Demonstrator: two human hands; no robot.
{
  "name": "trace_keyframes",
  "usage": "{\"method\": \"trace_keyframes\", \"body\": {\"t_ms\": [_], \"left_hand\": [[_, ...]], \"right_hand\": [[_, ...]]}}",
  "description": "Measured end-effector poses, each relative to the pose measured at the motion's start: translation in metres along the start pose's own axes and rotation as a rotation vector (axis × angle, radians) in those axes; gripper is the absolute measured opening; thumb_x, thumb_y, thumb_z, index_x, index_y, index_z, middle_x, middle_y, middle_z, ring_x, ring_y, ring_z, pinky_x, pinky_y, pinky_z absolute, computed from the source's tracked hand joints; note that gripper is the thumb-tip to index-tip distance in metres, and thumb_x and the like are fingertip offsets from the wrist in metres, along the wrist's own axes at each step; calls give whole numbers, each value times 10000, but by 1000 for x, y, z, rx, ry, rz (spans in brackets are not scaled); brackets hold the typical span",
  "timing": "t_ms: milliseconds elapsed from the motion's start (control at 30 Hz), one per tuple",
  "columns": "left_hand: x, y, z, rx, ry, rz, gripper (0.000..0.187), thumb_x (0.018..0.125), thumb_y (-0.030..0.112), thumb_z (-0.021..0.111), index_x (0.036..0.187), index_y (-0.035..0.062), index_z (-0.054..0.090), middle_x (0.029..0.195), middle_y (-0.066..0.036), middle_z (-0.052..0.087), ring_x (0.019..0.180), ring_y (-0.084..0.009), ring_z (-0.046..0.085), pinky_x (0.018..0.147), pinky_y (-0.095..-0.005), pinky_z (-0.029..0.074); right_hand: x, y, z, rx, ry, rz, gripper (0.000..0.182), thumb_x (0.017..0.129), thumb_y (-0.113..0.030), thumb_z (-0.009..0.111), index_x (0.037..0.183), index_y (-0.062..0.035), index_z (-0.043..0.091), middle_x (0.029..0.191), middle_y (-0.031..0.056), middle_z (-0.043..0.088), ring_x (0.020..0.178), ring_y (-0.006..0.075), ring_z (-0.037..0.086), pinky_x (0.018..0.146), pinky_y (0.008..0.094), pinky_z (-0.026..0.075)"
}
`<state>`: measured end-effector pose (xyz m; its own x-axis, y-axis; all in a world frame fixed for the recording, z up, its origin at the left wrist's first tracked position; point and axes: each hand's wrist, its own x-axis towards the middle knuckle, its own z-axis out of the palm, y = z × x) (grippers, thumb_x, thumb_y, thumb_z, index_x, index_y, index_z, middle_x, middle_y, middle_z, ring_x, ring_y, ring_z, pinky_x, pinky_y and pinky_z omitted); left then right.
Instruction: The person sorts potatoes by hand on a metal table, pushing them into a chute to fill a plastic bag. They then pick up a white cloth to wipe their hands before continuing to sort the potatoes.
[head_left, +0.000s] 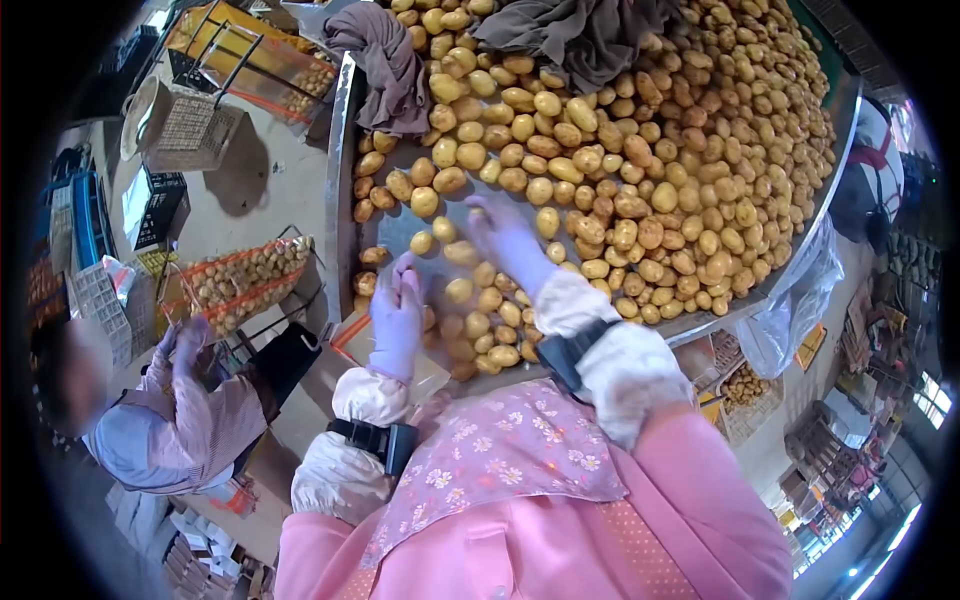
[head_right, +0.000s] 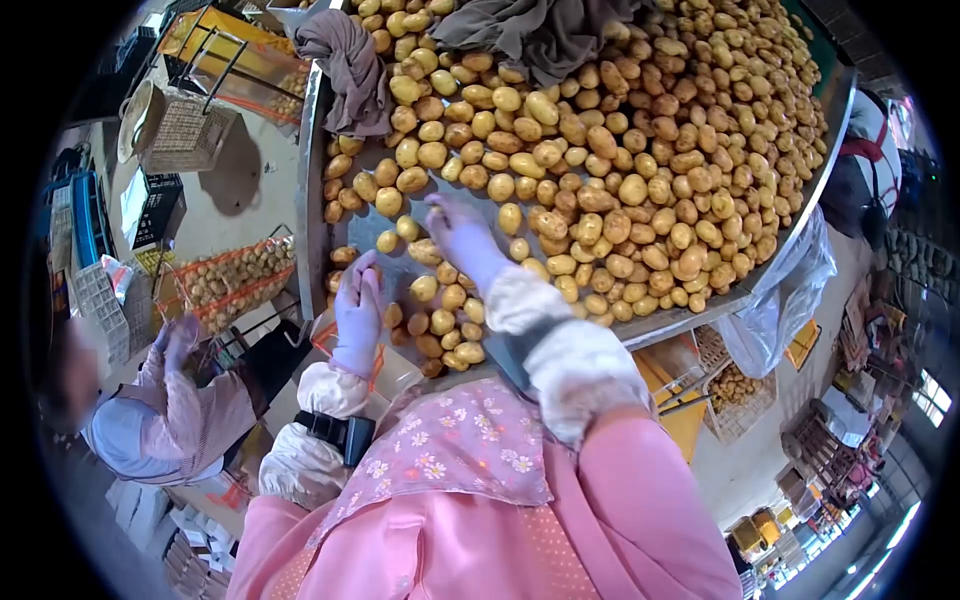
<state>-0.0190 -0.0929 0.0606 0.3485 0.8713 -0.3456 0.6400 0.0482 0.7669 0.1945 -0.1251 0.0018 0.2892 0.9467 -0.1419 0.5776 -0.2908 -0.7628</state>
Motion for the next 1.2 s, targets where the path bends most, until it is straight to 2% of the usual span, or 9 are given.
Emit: {"method": "trace_keyframes", "body": {"t_ms": [67,267,300,400,500,633,733,900,1200], "left_hand": [[-11,25,18,-324,-188,93,432,966,141,570,1385,36,550,1271,-191,631,1152,-370,618,1009,-428,482],[21,48,37,360,-348,875,502,886,106,612,1386,108,566,1465,-151,519,1420,-394,413,1184,-485,314],[37,69,23,-9,-543,184,438,874,138,653,1309,105,619,1363,-146,585,1221,-379,578,1028,-515,475],[70,-5,28,668,120,678,474,920,156,605,1392,126,575,1196,-191,651,1025,-379,628,845,-525,496],[69,-15,32,468,-134,360,489,930,185,599,1412,135,542,1261,-180,630,1127,-385,582,898,-533,480],[0,15,74,539,-139,717,492,899,207,617,1376,104,555,1360,-183,560,1267,-411,495,1087,-550,353],[-25,10,66,560,-394,809,518,867,235,647,1359,93,571,1433,-171,510,1360,-438,423,1193,-563,249],[-18,-40,-12,662,-404,771,549,861,237,643,1392,124,559,1474,-171,474,1386,-433,388,1194,-575,237],[41,21,8,354,-167,583,425,852,89,656,1277,72,642,1221,-200,652,1066,-405,644,924,-444,524]], "right_hand": [[-31,-1,-8,1431,-24,566,264,1002,-223,595,1250,-134,603,1144,47,633,1061,199,599,939,369,505],[-203,49,-76,1016,286,747,333,995,-221,619,1295,-82,576,993,61,639,761,170,629,652,316,537],[-250,76,-90,625,402,674,329,977,-199,626,1282,-79,587,1018,91,642,821,211,642,705,338,541],[-305,69,-147,-103,492,530,309,925,-136,644,1217,-38,618,1109,173,627,1009,328,636,900,423,513],[-315,68,-176,-892,536,467,506,860,-88,681,1339,4,544,1201,168,611,1128,278,602,1004,366,478],[-217,49,-103,819,682,693,734,830,-168,766,1465,-11,435,1398,222,524,1333,383,505,1103,379,422],[-172,18,-31,-575,99,417,859,854,-621,626,1560,-228,335,1645,211,159,1521,468,107,1084,821,91],[-151,35,-80,-529,-606,-173,754,898,-628,572,1537,-275,383,1640,40,294,1542,308,195,1226,604,-10],[90,41,-82,-567,227,40,802,877,-659,587,1555,-382,261,1582,273,339,1511,464,201,1230,525,197]]}}
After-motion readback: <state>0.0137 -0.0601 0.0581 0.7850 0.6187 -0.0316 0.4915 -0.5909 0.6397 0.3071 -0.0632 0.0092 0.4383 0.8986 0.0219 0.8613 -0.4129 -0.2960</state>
